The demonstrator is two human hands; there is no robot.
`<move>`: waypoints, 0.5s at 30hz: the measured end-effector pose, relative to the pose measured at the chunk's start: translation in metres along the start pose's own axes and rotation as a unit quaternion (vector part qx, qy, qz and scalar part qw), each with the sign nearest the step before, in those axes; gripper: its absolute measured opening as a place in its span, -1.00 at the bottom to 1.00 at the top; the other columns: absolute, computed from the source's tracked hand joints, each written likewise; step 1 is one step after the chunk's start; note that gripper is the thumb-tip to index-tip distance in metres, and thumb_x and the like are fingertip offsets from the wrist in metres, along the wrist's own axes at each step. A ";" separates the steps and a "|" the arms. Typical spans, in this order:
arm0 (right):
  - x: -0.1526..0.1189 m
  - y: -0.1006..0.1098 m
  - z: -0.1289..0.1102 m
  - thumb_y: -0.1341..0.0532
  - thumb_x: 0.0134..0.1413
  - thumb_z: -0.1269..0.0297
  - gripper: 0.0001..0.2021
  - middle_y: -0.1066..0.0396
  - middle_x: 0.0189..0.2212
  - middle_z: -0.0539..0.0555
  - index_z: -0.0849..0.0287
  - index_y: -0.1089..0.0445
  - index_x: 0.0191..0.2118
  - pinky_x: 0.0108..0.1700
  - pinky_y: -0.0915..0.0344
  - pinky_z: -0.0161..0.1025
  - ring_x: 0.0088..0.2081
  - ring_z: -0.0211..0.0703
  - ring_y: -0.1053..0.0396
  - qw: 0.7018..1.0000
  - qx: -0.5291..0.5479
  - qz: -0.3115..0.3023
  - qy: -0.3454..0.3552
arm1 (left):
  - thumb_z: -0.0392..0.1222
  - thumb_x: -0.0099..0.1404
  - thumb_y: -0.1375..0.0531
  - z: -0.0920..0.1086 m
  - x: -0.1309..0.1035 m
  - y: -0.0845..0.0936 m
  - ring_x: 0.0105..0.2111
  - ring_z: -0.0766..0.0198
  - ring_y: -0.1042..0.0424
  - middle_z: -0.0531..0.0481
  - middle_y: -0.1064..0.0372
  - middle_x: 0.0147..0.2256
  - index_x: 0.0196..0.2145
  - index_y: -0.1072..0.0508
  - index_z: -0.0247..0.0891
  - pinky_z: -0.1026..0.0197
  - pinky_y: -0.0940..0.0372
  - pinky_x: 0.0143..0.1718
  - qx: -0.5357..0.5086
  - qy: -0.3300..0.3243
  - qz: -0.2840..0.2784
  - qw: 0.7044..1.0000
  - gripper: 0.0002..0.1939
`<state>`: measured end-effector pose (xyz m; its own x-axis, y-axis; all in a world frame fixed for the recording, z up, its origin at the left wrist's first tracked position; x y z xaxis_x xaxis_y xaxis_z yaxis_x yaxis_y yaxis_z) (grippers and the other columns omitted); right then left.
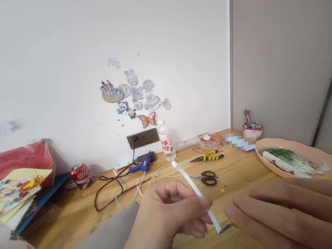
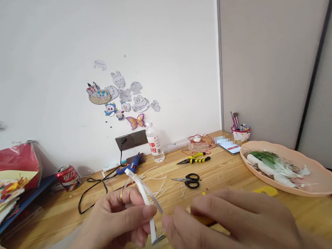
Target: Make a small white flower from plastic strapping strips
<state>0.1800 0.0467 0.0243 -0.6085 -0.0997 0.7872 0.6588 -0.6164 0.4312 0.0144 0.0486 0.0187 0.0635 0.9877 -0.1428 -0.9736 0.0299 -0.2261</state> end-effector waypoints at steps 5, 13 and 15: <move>0.002 0.003 0.004 -0.01 0.18 0.18 -0.68 -0.53 -0.42 -0.09 0.14 -0.48 -0.35 -0.43 -0.37 -0.31 -0.43 -0.26 -0.45 0.998 -0.015 -0.006 0.058 | -0.30 -0.08 -0.29 0.001 0.001 -0.001 -0.73 0.52 -0.22 0.10 -0.35 -0.73 -0.71 -0.37 -0.32 0.47 -0.14 -0.65 -0.003 0.003 0.001 1.000 -0.83; -0.001 0.002 0.004 0.03 0.21 0.25 -0.68 -0.53 -0.40 -0.06 0.17 -0.46 -0.30 -0.45 -0.40 -0.32 -0.41 -0.25 -0.45 0.998 -0.014 -0.021 0.064 | -0.30 -0.09 -0.29 0.002 0.001 -0.002 -0.72 0.51 -0.23 0.09 -0.35 -0.73 -0.72 -0.36 -0.33 0.47 -0.15 -0.65 -0.005 0.006 0.001 1.000 -0.82; -0.003 0.002 0.003 0.02 0.19 0.18 -0.66 -0.53 -0.42 -0.06 0.15 -0.47 -0.32 -0.47 -0.40 -0.30 -0.43 -0.25 -0.44 0.999 -0.013 -0.007 0.047 | -0.30 -0.09 -0.29 0.001 0.001 -0.002 -0.73 0.51 -0.23 0.09 -0.35 -0.72 -0.72 -0.36 -0.33 0.47 -0.15 -0.65 -0.004 0.010 0.000 1.000 -0.82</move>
<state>0.1844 0.0482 0.0244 -0.6573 -0.1640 0.7356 0.6392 -0.6383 0.4289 0.0167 0.0498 0.0203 0.0684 0.9845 -0.1617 -0.9716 0.0290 -0.2347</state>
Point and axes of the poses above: each hand's wrist, its own x-axis towards the middle knuckle, its own y-axis out of the back of the hand, z = x × y, the point moved 3 cm from there along x, towards the middle knuckle
